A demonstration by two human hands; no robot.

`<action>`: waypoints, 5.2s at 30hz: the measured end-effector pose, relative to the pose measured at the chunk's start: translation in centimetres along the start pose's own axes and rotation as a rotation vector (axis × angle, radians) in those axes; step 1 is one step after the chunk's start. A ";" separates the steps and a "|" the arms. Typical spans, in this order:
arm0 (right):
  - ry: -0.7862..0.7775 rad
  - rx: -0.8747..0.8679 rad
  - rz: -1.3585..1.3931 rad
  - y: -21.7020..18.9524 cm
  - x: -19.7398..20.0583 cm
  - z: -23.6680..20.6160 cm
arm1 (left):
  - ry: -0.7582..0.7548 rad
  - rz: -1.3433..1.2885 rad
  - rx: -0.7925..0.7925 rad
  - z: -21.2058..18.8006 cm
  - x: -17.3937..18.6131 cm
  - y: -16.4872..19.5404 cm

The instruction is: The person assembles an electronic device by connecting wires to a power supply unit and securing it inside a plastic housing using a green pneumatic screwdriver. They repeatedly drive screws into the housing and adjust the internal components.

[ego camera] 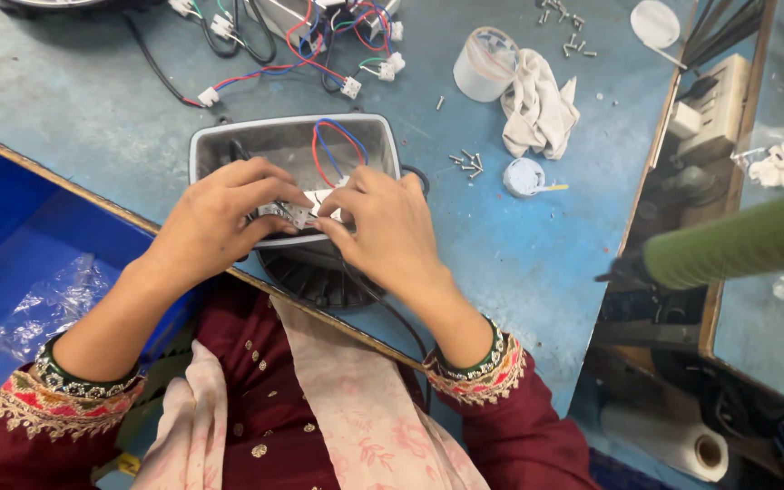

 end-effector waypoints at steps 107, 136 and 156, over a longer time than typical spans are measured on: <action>0.126 0.223 -0.102 -2.8 2.2 -0.1 | 0.078 0.070 -0.022 -0.4 -0.8 -0.4; -0.027 -0.013 -0.001 -0.3 -1.3 1.0 | 0.043 0.072 0.088 -0.9 -0.3 0.2; -0.016 -0.015 0.064 1.0 -2.0 0.4 | 0.090 0.316 -0.030 -1.1 -0.6 1.0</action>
Point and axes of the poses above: each hand's wrist, its own z-axis towards the middle knuckle, its own x-axis out of the back of the hand, y = z × x, the point moved 5 cm from there along z, towards the middle knuckle, and after that the axes turned 1 degree about -z, right-handed, at the moved point
